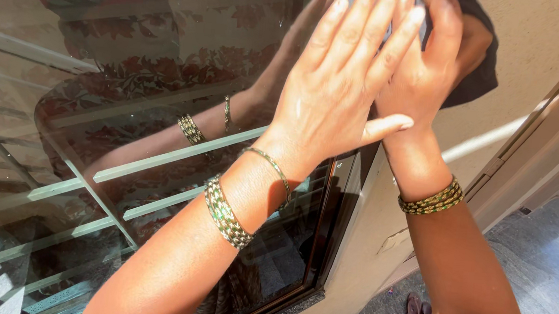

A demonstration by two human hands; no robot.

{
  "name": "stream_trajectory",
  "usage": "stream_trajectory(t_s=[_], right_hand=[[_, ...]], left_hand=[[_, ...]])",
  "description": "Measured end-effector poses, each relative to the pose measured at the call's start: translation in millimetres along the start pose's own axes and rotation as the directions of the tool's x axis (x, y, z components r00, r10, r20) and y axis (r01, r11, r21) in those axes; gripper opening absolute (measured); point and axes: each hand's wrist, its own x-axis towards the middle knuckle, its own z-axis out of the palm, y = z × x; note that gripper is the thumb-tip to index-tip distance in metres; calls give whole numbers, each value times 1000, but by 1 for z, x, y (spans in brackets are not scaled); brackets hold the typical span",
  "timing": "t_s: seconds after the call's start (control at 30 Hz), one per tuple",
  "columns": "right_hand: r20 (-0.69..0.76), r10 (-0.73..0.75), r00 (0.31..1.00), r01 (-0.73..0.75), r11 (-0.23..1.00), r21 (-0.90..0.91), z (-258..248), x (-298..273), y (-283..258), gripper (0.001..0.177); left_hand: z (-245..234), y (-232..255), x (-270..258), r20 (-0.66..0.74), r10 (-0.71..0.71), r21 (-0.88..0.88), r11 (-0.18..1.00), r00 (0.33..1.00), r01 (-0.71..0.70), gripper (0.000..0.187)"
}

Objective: The person wipes a glass window and its metal frame using a dark cloth. They clean the lower track, vertical edges, and upper frame in a continuous motion, moving from left to right and top to bottom.

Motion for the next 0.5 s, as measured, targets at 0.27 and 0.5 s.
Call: stream_trajectory(t_s=[0.27,0.5], right_hand=[[25,-102,994,105,988,-117,13,-43,-46,29],[136,-198,971,194,980,43,6,-108,-87,32]], left_hand=[[-4,-6,-51,0,-18,6,1000,1000,18,108],[-7,15,-134,63,-146,127,982,987,137,104]])
